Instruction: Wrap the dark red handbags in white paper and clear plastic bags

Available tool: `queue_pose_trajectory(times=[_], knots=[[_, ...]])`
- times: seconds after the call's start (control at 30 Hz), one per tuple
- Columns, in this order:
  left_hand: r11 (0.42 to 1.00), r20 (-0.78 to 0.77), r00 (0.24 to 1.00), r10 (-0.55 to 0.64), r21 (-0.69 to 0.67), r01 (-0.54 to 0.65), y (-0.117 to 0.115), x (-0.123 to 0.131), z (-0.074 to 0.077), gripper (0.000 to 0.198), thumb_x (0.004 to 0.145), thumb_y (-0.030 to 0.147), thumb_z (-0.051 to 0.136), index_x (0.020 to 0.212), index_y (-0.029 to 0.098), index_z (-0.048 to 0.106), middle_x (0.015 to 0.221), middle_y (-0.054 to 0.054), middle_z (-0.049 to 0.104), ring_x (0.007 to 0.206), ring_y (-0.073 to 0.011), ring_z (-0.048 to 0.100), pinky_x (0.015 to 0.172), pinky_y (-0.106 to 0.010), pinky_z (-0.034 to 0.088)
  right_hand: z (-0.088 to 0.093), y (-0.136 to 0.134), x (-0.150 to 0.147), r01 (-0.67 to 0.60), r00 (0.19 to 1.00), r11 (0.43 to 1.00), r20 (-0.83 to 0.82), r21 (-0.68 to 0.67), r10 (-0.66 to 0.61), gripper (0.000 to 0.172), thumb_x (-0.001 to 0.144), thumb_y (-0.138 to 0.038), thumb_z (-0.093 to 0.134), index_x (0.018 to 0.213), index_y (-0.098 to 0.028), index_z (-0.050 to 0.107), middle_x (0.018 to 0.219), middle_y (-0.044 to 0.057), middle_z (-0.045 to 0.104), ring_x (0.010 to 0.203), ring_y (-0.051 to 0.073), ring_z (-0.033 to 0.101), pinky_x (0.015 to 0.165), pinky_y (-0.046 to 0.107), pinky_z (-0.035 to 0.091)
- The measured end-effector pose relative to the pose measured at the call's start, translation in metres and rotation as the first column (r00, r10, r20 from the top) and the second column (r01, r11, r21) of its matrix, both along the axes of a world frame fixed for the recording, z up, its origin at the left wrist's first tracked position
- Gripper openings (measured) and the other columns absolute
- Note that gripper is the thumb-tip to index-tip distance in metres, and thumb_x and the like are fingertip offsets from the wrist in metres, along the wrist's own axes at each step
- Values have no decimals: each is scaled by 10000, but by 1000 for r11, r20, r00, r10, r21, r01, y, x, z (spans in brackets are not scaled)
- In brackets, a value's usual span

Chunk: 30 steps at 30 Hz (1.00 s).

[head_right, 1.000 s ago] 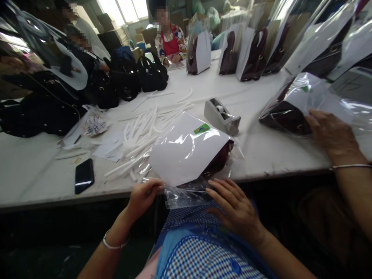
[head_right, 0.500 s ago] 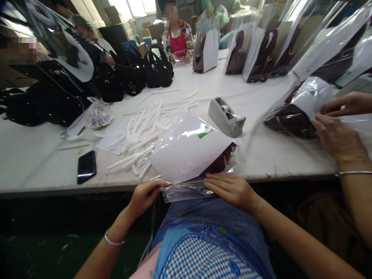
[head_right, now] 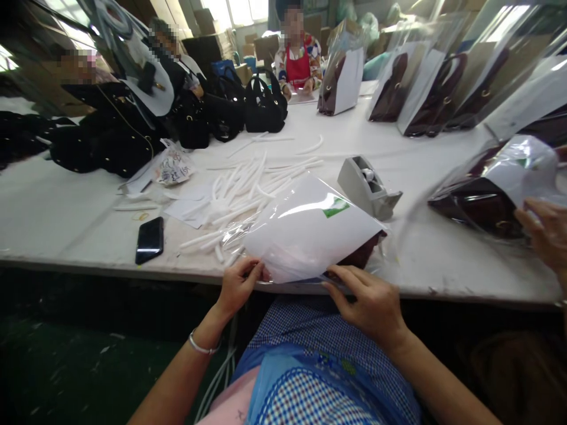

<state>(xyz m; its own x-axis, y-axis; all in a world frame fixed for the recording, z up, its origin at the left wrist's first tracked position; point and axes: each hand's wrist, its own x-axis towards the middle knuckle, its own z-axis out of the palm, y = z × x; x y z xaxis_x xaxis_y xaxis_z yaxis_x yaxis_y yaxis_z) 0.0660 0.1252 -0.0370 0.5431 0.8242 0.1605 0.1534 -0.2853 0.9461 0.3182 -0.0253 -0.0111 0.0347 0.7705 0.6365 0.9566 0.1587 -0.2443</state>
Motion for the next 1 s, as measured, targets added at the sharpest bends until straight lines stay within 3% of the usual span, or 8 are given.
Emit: queue_pose_trajectory(times=[0.2, 0.47, 0.73, 0.87, 0.93, 1.0], knots=[[999, -16, 1000, 15, -33, -16, 3, 2, -2, 236, 966, 360, 569, 844, 177, 655, 722, -15, 709, 676, -155, 697, 675, -257, 539, -1, 13, -5, -11, 997, 995, 80, 98, 3, 87, 915, -236, 696, 993, -201, 701, 819, 5, 759, 675, 143, 706, 657, 243, 508], [996, -40, 995, 92, 20, -91, 1, 6, -14, 213, 949, 379, 592, 899, 180, 648, 698, -8, 701, 644, -161, 689, 650, -258, 538, 2, 29, -8, 255, 953, 965, 154, 58, -261, 210, 956, -384, 625, 889, -200, 704, 783, -8, 768, 563, 154, 682, 511, 257, 356], [920, -150, 933, 327, 276, -278, -10, 17, -22, 188, 943, 375, 607, 956, 193, 652, 774, -10, 698, 706, -163, 671, 664, -259, 504, 2, 29, -13, 287, 946, 957, 147, 38, -289, 231, 970, -404, 605, 879, -208, 687, 751, -27, 750, 566, 146, 675, 505, 264, 331], [825, -129, 889, 439, 450, -342, -9, 20, -21, 283, 932, 328, 628, 1179, 192, 611, 960, -59, 710, 827, -192, 684, 750, -312, 552, 3, 31, -13, 291, 945, 956, 144, 37, -293, 251, 979, -412, 589, 868, -211, 691, 747, -22, 750, 554, 144, 663, 502, 270, 310], [706, -51, 874, 483, 613, -355, -11, 22, -15, 289, 923, 266, 638, 1201, 192, 614, 1067, -97, 706, 984, -237, 674, 878, -388, 547, 3, 31, -13, 288, 946, 957, 139, 43, -291, 256, 980, -412, 587, 866, -209, 691, 746, -21, 750, 550, 145, 659, 501, 273, 302], [603, 15, 902, 432, 738, -301, -15, 27, -7, 262, 920, 182, 627, 1180, 215, 641, 1121, -97, 713, 1086, -252, 655, 971, -426, 514, 3, 30, -13, 287, 947, 957, 136, 45, -290, 249, 978, -408, 590, 876, -205, 693, 763, -18, 756, 554, 148, 660, 501, 275, 297]])
